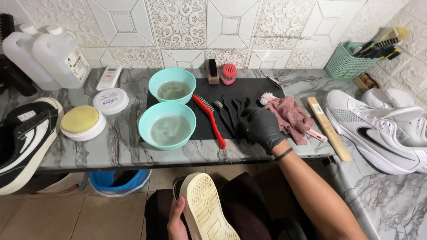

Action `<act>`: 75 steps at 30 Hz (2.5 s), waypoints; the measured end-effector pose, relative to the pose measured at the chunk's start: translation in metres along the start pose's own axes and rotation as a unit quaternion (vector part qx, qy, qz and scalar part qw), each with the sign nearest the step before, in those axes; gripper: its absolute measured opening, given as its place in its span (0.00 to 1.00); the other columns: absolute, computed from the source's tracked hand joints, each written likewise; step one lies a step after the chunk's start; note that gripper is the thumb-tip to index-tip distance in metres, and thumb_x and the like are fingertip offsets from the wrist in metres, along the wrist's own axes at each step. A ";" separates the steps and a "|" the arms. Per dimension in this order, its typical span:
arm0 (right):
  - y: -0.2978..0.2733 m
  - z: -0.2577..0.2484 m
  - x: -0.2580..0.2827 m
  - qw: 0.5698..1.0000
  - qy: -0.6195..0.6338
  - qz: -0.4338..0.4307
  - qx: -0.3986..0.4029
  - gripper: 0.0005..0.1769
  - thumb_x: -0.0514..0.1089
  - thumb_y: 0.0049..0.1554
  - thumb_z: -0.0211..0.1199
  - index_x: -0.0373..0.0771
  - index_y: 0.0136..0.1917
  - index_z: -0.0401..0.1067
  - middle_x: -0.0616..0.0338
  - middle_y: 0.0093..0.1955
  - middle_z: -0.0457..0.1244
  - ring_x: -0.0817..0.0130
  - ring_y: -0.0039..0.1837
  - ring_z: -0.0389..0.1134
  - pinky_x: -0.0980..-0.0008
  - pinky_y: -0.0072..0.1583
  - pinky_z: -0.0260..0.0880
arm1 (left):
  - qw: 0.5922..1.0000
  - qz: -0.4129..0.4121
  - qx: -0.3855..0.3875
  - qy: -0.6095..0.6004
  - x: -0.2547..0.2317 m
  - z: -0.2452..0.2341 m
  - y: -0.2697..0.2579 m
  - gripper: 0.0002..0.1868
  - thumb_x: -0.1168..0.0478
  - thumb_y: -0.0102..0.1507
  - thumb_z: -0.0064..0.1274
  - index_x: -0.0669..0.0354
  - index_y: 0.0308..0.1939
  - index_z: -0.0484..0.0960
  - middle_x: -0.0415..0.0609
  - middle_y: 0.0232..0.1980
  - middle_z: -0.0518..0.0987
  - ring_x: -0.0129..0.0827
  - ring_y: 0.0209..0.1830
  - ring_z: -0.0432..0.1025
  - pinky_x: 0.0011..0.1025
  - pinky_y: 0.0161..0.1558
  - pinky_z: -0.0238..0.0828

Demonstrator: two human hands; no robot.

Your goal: Cleaning the sole of a shoe using a brush and a cloth at a repair station.

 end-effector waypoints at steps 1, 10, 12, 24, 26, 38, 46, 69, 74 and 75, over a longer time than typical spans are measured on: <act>0.004 0.015 -0.001 0.999 -0.023 0.017 0.016 0.15 0.58 0.54 0.63 0.52 0.51 0.78 0.57 0.42 0.72 0.50 0.45 0.72 0.52 0.43 0.68 | 1.000 0.008 0.018 0.003 0.010 -0.009 0.014 0.32 0.59 0.57 0.49 0.76 0.63 0.77 0.62 0.64 0.80 0.49 0.68 0.71 0.40 0.68 0.62; 0.027 0.031 0.020 0.998 -0.050 0.021 0.022 0.23 0.65 0.58 0.59 0.50 0.57 0.76 0.51 0.45 0.71 0.46 0.48 0.72 0.48 0.43 0.71 | 0.996 0.039 0.068 0.053 0.050 -0.062 0.090 0.35 0.56 0.57 0.54 0.76 0.65 0.77 0.61 0.66 0.80 0.44 0.71 0.70 0.37 0.70 0.63; 0.033 0.034 0.025 0.997 -0.043 0.031 0.057 0.24 0.69 0.58 0.59 0.51 0.51 0.77 0.51 0.43 0.71 0.43 0.46 0.72 0.45 0.44 0.70 | 0.993 0.025 0.094 0.059 0.060 -0.071 0.110 0.36 0.54 0.57 0.54 0.74 0.65 0.78 0.61 0.66 0.81 0.45 0.71 0.70 0.38 0.70 0.63; 0.043 0.028 0.003 0.967 -0.102 0.177 0.150 0.24 0.67 0.54 0.56 0.51 0.51 0.77 0.51 0.44 0.71 0.47 0.47 0.73 0.51 0.46 0.72 | 0.983 0.087 0.147 0.074 0.063 -0.077 0.120 0.34 0.53 0.59 0.55 0.74 0.64 0.78 0.60 0.68 0.79 0.43 0.73 0.69 0.38 0.70 0.65; 0.047 0.042 -0.008 0.984 -0.055 0.138 0.094 0.28 0.66 0.54 0.63 0.46 0.57 0.64 0.49 0.48 0.70 0.41 0.48 0.71 0.44 0.44 0.68 | 0.994 0.010 0.089 0.064 0.053 -0.064 0.105 0.40 0.52 0.53 0.55 0.70 0.67 0.77 0.59 0.67 0.80 0.43 0.71 0.70 0.36 0.69 0.62; 0.087 -0.003 0.091 0.986 0.133 -0.103 -0.002 0.17 0.43 0.64 0.54 0.52 0.63 0.78 0.55 0.58 0.72 0.52 0.57 0.73 0.59 0.57 0.71 | 0.999 -0.012 -0.023 -0.023 0.014 -0.025 0.056 0.34 0.62 0.58 0.51 0.75 0.68 0.74 0.60 0.69 0.78 0.43 0.74 0.68 0.36 0.72 0.61; 0.049 0.026 0.195 0.951 -0.035 -0.260 0.165 0.31 0.35 0.52 0.56 0.73 0.56 0.80 0.63 0.51 0.66 0.54 0.46 0.73 0.52 0.60 0.60 | 0.996 -0.013 -0.047 -0.075 -0.006 -0.025 0.041 0.28 0.63 0.58 0.51 0.75 0.61 0.79 0.62 0.65 0.80 0.48 0.70 0.71 0.41 0.70 0.63; -0.198 -0.122 0.147 0.941 0.296 -0.149 0.073 0.16 0.43 0.56 0.70 0.53 0.58 0.82 0.72 0.31 0.63 0.81 0.33 0.62 0.74 0.34 0.63 | 0.995 -0.013 -0.073 -0.065 -0.037 0.010 -0.076 0.29 0.55 0.61 0.44 0.68 0.63 0.76 0.63 0.63 0.79 0.53 0.64 0.72 0.45 0.64 0.65; -0.208 -0.127 0.120 0.926 0.328 -0.004 0.187 0.12 0.48 0.56 0.62 0.49 0.32 0.67 0.71 0.31 0.61 0.76 0.36 0.57 0.68 0.39 0.56 | 0.998 0.032 -0.038 -0.035 -0.042 0.004 -0.091 0.31 0.54 0.60 0.45 0.71 0.61 0.78 0.64 0.62 0.80 0.52 0.64 0.73 0.44 0.64 0.66; -0.198 -0.131 0.110 0.926 0.328 -0.009 0.186 0.12 0.48 0.56 0.62 0.49 0.32 0.67 0.71 0.31 0.61 0.76 0.36 0.57 0.68 0.39 0.56 | 0.998 0.036 -0.037 -0.038 -0.033 -0.012 -0.080 0.31 0.54 0.60 0.45 0.71 0.61 0.78 0.64 0.62 0.80 0.52 0.64 0.73 0.44 0.64 0.66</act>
Point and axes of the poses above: each hand's wrist, its own y-axis towards the middle knuckle, its own z-axis out of the palm, x = y × z, the point moved 1 cm from there along y, towards the middle knuckle
